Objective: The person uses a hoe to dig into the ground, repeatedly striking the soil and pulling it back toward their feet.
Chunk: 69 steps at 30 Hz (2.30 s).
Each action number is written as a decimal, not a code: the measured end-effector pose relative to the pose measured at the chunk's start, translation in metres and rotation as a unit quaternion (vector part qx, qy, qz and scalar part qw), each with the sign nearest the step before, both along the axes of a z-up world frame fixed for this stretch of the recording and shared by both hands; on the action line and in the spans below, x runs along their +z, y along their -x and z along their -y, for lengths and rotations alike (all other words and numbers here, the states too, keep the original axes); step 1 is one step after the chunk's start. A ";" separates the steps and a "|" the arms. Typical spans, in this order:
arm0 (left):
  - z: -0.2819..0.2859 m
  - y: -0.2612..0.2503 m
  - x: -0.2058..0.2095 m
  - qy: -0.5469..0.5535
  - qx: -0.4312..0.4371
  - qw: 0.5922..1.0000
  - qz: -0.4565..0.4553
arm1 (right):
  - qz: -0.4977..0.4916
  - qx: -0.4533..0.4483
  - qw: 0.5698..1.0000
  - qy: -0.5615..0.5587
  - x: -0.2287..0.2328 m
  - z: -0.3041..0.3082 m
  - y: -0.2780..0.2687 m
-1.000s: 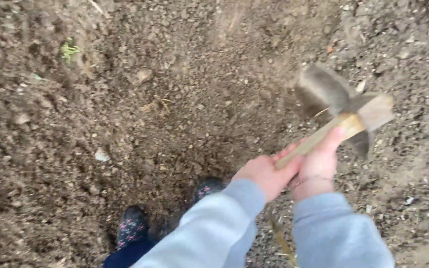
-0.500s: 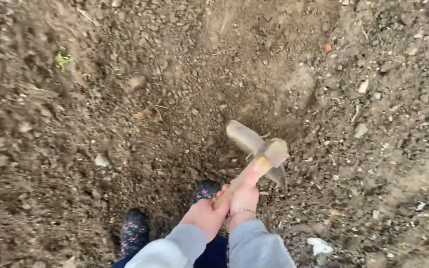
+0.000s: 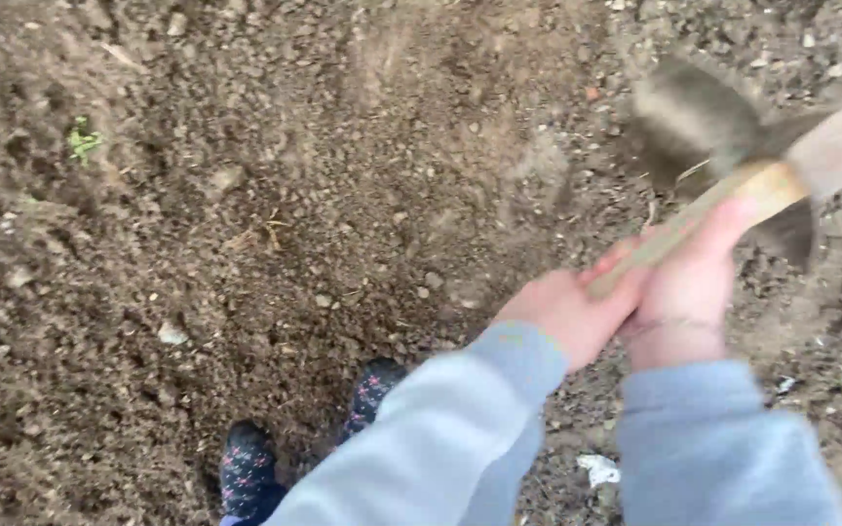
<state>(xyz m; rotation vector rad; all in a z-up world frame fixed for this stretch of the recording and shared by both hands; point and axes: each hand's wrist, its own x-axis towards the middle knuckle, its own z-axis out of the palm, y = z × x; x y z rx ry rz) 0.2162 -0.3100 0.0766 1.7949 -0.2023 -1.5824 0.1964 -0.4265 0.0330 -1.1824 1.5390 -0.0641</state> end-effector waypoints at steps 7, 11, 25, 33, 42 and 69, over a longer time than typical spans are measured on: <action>0.050 0.015 -0.134 0.075 -0.244 0.945 0.202 | -0.035 -0.076 0.996 -0.030 -0.043 0.012 -0.020; -0.009 0.014 -0.095 0.017 -0.219 0.963 0.157 | -0.054 -0.114 0.987 -0.097 -0.072 -0.045 0.030; -0.052 -0.064 0.029 -0.185 -0.066 0.975 -0.105 | -0.066 -0.189 0.970 -0.137 0.003 -0.079 -0.014; 0.075 -0.140 0.035 -0.033 -0.073 0.995 -0.052 | 0.065 -0.180 0.982 0.002 0.030 0.059 -0.106; -0.022 -0.095 -0.111 0.015 -0.266 0.954 0.140 | -0.055 -0.152 0.979 -0.125 -0.038 -0.036 -0.119; 0.053 -0.269 -0.054 -0.037 0.158 0.986 -0.048 | -0.027 0.116 0.993 -0.020 -0.030 0.040 -0.304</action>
